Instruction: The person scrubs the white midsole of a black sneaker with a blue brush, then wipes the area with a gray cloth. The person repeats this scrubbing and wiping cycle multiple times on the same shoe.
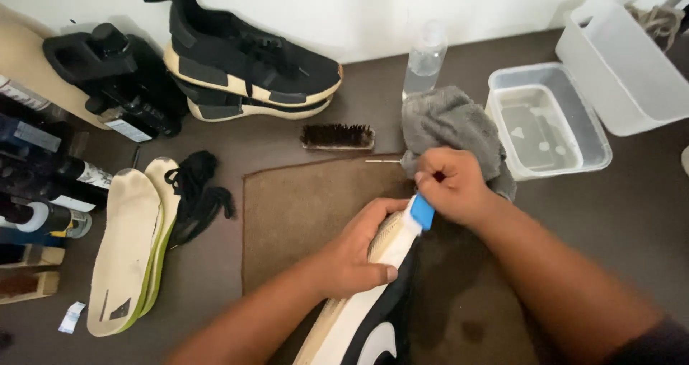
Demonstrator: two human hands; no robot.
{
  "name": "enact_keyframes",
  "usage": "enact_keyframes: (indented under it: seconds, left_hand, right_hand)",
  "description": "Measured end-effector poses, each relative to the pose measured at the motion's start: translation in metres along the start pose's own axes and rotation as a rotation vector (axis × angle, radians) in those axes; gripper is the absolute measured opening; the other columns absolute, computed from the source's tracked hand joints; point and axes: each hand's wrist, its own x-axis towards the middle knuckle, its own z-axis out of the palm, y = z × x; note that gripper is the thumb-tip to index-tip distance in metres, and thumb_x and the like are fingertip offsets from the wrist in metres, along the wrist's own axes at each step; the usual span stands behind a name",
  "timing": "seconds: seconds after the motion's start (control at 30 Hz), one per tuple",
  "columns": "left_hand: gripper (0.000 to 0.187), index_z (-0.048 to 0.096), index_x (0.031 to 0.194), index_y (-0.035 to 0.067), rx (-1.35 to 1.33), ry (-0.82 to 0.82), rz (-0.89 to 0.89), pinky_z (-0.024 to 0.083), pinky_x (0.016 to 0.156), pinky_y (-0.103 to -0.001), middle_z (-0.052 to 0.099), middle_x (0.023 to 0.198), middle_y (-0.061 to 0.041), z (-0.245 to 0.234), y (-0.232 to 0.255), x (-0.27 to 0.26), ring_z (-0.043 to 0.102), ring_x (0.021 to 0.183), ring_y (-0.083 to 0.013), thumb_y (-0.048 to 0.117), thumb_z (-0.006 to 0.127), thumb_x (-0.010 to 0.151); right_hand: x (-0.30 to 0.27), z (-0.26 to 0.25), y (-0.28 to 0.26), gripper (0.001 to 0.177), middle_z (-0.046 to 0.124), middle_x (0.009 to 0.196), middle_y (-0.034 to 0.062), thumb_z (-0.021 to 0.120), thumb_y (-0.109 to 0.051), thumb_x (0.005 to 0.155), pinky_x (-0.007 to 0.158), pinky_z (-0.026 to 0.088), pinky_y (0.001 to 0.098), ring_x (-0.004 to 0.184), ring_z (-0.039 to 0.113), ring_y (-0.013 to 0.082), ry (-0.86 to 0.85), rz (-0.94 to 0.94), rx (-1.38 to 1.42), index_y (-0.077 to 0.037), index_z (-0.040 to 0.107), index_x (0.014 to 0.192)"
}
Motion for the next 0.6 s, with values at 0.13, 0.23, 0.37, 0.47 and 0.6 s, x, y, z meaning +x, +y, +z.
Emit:
enact_keyframes:
  seconds: [0.13, 0.23, 0.37, 0.47, 0.6]
  left_hand:
    - [0.08, 0.039, 0.143, 0.006, -0.017, 0.004, -0.05, 0.04, 0.107, -0.039, 0.049, 0.134, -0.01, 0.002, -0.002, 0.002, 0.049, 0.124, -0.0213, 0.035, 0.063, 0.073]
    - [0.074, 0.041, 0.138, 0.005, -0.03, 0.005, -0.025, 0.042, 0.101, -0.035, 0.05, 0.127, -0.009, 0.002, -0.006, 0.001, 0.049, 0.118, -0.0184, 0.032, 0.063, 0.073]
    - [0.091, 0.031, 0.152, 0.001, 0.013, -0.038, 0.036, 0.03, 0.118, -0.044, 0.042, 0.147, -0.014, 0.0, 0.0, 0.0, 0.041, 0.14, -0.0266, 0.058, 0.053, 0.085]
    - [0.089, 0.031, 0.151, 0.004, 0.004, -0.061, -0.104, 0.035, 0.112, -0.043, 0.042, 0.145, -0.014, -0.002, 0.004, 0.001, 0.043, 0.135, -0.0267, 0.037, 0.058, 0.073]
    - [0.076, 0.033, 0.148, 0.0, -0.014, -0.023, 0.152, 0.035, 0.116, -0.044, 0.043, 0.136, -0.016, 0.003, -0.014, -0.001, 0.043, 0.134, -0.0283, 0.018, 0.051, 0.076]
  right_hand:
    - [0.019, 0.009, -0.042, 0.019, 0.05, 0.063, -0.0007, 0.053, -0.003, 0.081, 0.063, 0.039, 0.0345, 0.058, 0.048, 0.0177, 0.032, 0.08, -0.251, -0.015, 0.045, 0.068]
    - [0.028, 0.015, -0.058, 0.016, 0.047, 0.065, 0.0004, 0.05, -0.007, 0.083, 0.064, 0.035, 0.0374, 0.059, 0.045, 0.0223, -0.046, -0.108, -0.238, -0.016, 0.049, 0.069]
    - [0.005, -0.012, -0.004, 0.027, 0.041, 0.07, 0.0043, 0.057, -0.004, 0.086, 0.059, 0.031, 0.0326, 0.062, 0.037, 0.0186, 0.041, 0.096, -0.184, -0.01, 0.037, 0.07]
    - [0.009, -0.002, -0.021, 0.02, 0.046, 0.07, 0.0023, 0.057, -0.011, 0.094, 0.061, 0.035, 0.0376, 0.063, 0.043, 0.0215, 0.074, -0.074, -0.226, -0.014, 0.051, 0.076]
    - [0.028, 0.019, -0.068, 0.023, 0.043, 0.065, 0.0008, 0.051, -0.022, 0.094, 0.062, 0.027, 0.0378, 0.056, 0.039, 0.0212, -0.059, -0.156, -0.197, -0.015, 0.041, 0.073]
